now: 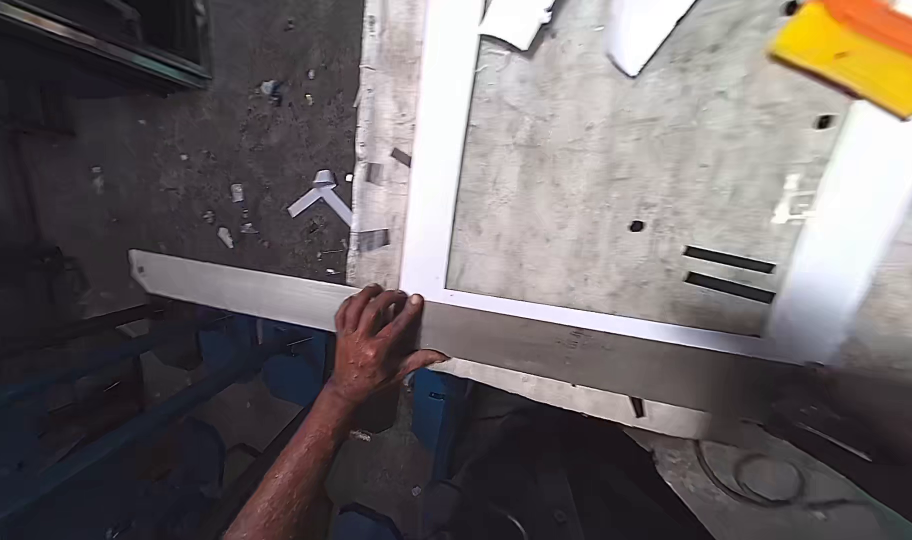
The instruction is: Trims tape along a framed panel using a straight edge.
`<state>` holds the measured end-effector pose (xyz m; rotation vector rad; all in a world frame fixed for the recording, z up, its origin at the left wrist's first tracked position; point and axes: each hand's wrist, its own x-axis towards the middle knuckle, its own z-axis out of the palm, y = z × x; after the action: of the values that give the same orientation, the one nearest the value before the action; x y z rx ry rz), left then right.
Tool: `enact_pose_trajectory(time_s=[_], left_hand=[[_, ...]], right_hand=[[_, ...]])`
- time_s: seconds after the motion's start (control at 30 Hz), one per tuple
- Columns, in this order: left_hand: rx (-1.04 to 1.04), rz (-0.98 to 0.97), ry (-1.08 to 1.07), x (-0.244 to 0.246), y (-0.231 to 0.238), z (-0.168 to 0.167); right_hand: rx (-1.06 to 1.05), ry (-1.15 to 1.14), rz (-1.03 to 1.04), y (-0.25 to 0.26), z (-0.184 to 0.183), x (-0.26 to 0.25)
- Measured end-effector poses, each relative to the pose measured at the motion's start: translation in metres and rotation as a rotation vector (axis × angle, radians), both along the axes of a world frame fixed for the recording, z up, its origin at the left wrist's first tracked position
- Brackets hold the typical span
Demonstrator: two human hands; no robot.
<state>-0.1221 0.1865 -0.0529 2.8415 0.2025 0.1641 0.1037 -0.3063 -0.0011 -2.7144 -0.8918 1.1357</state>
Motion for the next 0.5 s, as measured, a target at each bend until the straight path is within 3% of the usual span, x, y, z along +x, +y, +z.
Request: enact_pose_trajectory(time_s=[0.1,0.27,0.5], left_hand=[[-0.071,-0.05,-0.016,0.005,-0.006,-0.007],[-0.026,-0.026,0.038,0.0,-0.001,-0.008],[0.173,0.194,0.178,0.006,-0.046,0.009]], right_hand=[[0.129,-0.35,0.145,-0.03,-0.004,-0.004],[0.116,-0.356,0.196,-0.032,-0.015,0.001],[0.258,-0.364,0.219,-0.042,-0.024,0.01]])
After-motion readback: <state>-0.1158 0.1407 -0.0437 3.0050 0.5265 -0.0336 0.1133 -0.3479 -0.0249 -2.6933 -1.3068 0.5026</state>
